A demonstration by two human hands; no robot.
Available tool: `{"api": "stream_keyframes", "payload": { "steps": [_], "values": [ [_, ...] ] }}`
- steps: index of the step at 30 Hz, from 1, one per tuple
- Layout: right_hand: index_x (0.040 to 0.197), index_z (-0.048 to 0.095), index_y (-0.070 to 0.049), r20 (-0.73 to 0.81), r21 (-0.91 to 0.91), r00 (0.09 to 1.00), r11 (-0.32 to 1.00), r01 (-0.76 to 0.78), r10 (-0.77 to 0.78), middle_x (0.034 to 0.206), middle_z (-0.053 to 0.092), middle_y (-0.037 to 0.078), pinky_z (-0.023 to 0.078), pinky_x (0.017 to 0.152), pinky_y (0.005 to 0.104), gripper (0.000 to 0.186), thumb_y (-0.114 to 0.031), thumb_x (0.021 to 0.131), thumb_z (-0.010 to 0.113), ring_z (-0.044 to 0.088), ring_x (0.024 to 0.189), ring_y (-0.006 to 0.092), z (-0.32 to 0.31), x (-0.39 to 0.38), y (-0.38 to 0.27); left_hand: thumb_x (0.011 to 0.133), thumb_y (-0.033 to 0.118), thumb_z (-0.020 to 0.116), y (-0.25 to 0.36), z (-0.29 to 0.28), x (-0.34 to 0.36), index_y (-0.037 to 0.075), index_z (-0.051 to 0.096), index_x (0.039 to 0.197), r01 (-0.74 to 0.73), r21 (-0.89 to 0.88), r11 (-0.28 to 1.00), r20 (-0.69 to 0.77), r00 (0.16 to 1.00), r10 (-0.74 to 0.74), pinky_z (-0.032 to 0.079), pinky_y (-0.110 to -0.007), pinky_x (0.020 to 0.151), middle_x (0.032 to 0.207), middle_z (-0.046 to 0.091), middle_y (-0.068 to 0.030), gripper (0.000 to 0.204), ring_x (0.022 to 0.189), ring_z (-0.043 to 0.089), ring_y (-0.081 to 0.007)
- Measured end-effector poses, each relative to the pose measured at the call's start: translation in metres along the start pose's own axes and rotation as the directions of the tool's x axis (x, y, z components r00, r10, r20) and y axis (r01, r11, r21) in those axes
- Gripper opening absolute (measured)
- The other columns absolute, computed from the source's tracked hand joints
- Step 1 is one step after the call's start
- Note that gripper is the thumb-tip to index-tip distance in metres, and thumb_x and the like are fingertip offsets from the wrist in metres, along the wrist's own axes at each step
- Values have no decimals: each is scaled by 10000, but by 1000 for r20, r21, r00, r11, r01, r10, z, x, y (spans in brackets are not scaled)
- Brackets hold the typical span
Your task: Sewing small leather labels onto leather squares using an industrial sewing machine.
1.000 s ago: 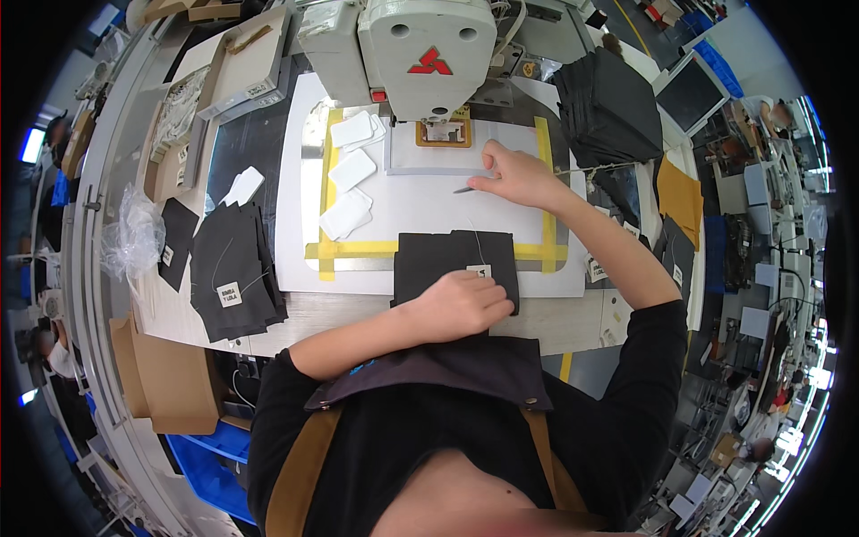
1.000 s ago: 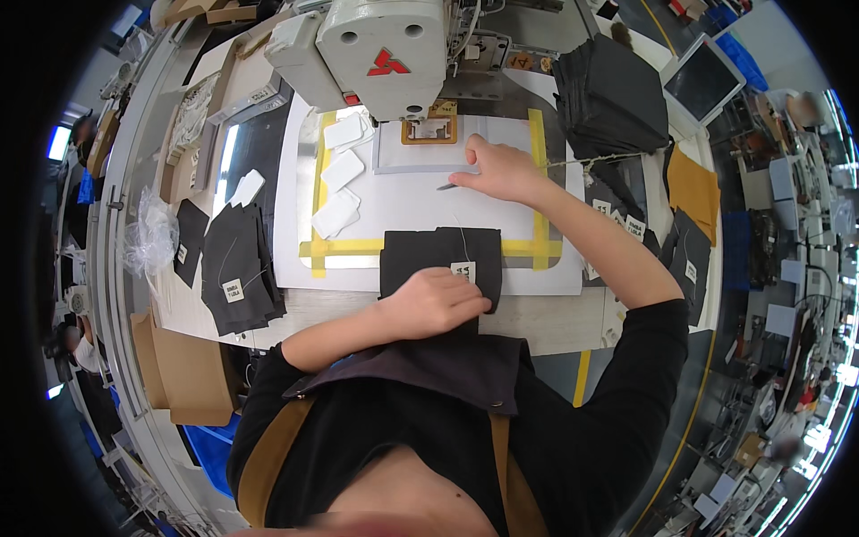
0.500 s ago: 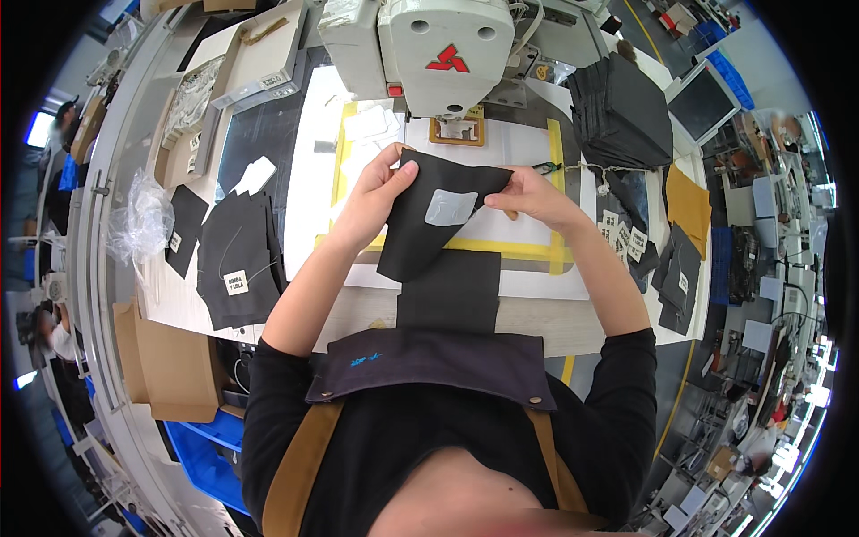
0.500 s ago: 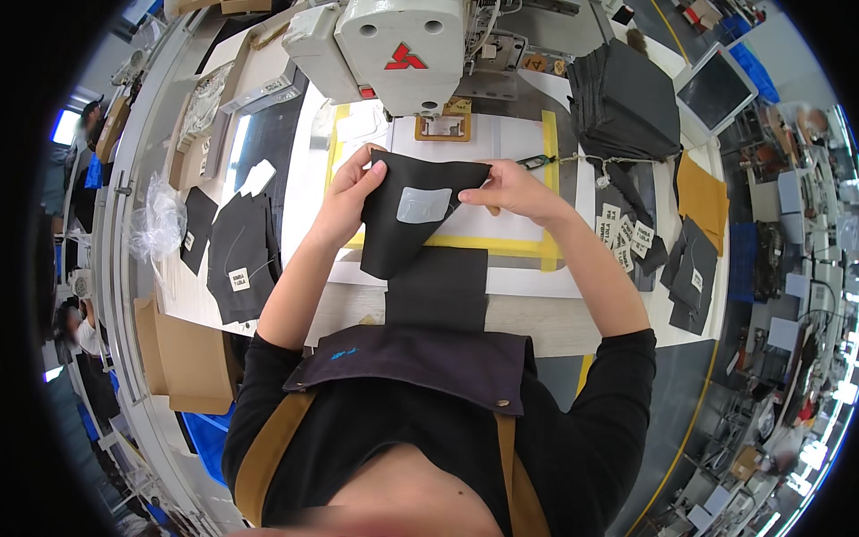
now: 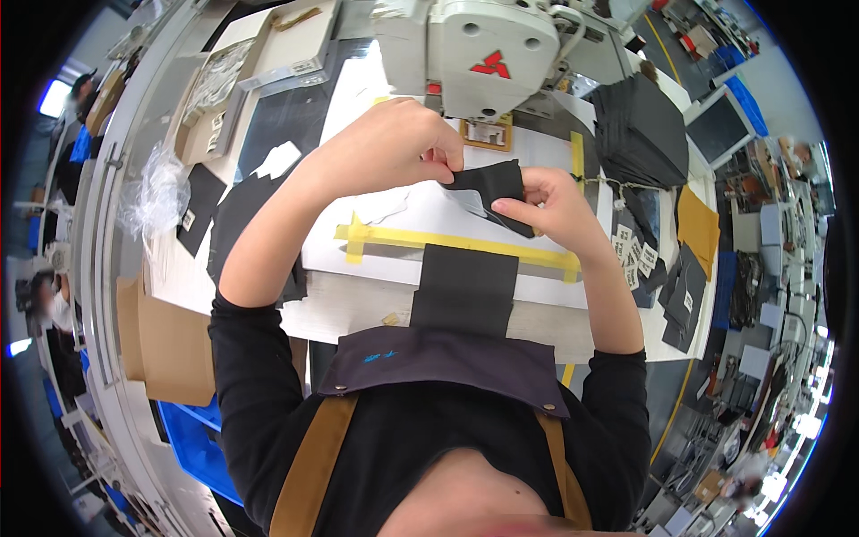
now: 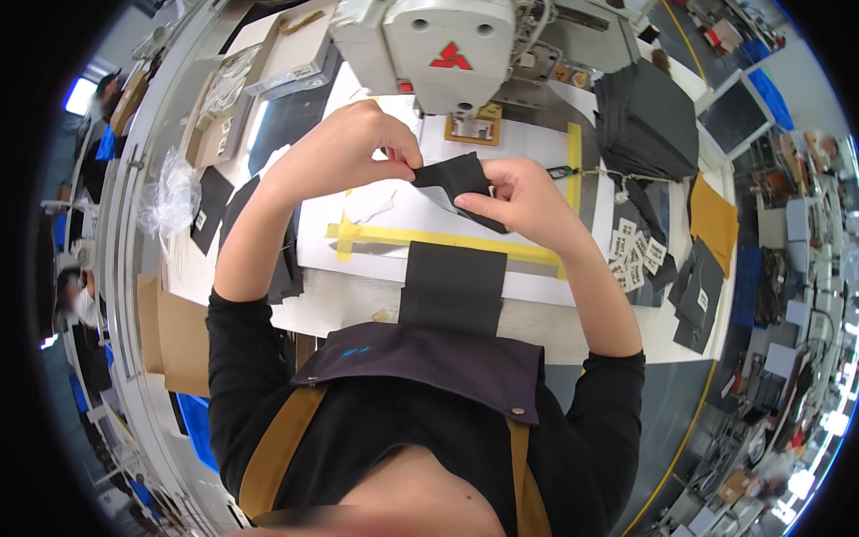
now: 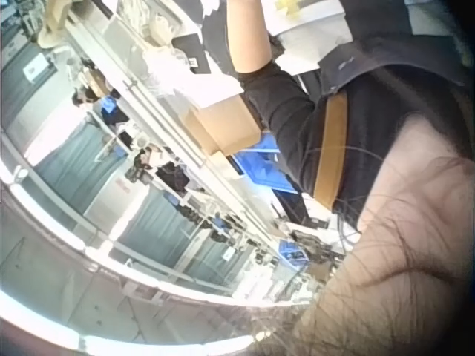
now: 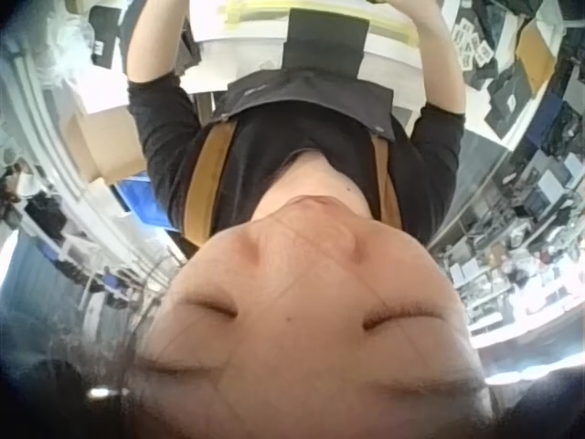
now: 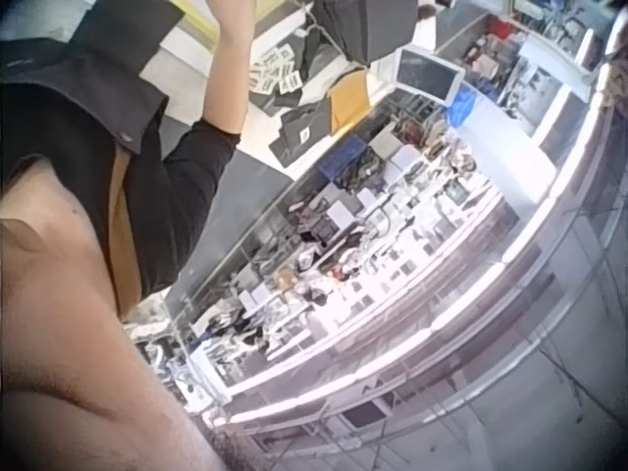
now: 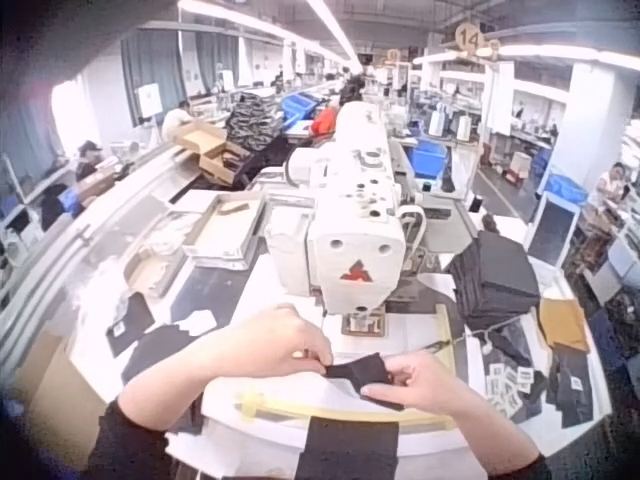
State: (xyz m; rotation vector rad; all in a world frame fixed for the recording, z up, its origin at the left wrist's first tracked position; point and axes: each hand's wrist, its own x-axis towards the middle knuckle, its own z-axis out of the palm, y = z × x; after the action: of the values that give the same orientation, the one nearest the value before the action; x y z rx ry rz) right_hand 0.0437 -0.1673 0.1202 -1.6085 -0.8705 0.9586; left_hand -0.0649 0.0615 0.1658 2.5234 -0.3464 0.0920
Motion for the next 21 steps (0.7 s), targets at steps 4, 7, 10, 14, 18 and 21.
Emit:
{"api": "stream_keyframes", "payload": {
  "steps": [4,7,10,14,18,21],
  "values": [
    [945,685,-1,-30,-198,995,977,86,-94,777,666,17,371,504,202,179,-140,836,708,518,524,37,10,-5,-13,781,66,698,-12,-24,-37,62,671,814,23,205,978,-176,984,14,422,-320,813,780,679,-22,43,754,629,-197],
    [976,685,2,16,-278,999,960,44,-41,912,699,42,423,558,206,183,-115,835,689,575,557,65,10,-7,-9,774,32,697,-9,-53,-86,65,661,853,161,431,888,-375,927,14,422,-317,796,811,675,-35,93,794,627,-216],
    [982,684,7,20,-328,1000,945,11,-4,978,703,61,452,593,202,177,-96,838,682,591,582,72,10,-11,2,745,-26,690,-1,-57,-144,58,661,849,358,487,797,-539,841,-48,427,-321,794,834,679,-46,137,816,631,-220],
    [1019,688,-20,-17,-229,1000,974,7,-11,908,707,27,416,546,198,191,-118,855,687,581,570,58,15,-16,25,687,-37,684,2,-27,-214,61,655,816,496,520,695,-601,791,-115,406,-336,730,798,647,-36,164,777,611,-213],
    [1031,690,-23,-29,-132,999,991,14,-18,927,707,35,425,560,202,190,-110,862,682,580,576,59,24,-17,44,653,-29,685,-9,27,-265,80,673,777,643,409,648,-600,724,-340,401,-346,732,756,600,-30,165,774,585,-210],
    [1041,683,-15,-66,-163,998,986,-23,12,949,704,44,442,583,217,196,-89,859,677,575,592,64,35,-20,48,653,-17,690,-20,62,-284,84,673,787,664,415,622,-545,729,-414,413,-343,757,788,615,-12,168,801,590,-200]
  ]
}}
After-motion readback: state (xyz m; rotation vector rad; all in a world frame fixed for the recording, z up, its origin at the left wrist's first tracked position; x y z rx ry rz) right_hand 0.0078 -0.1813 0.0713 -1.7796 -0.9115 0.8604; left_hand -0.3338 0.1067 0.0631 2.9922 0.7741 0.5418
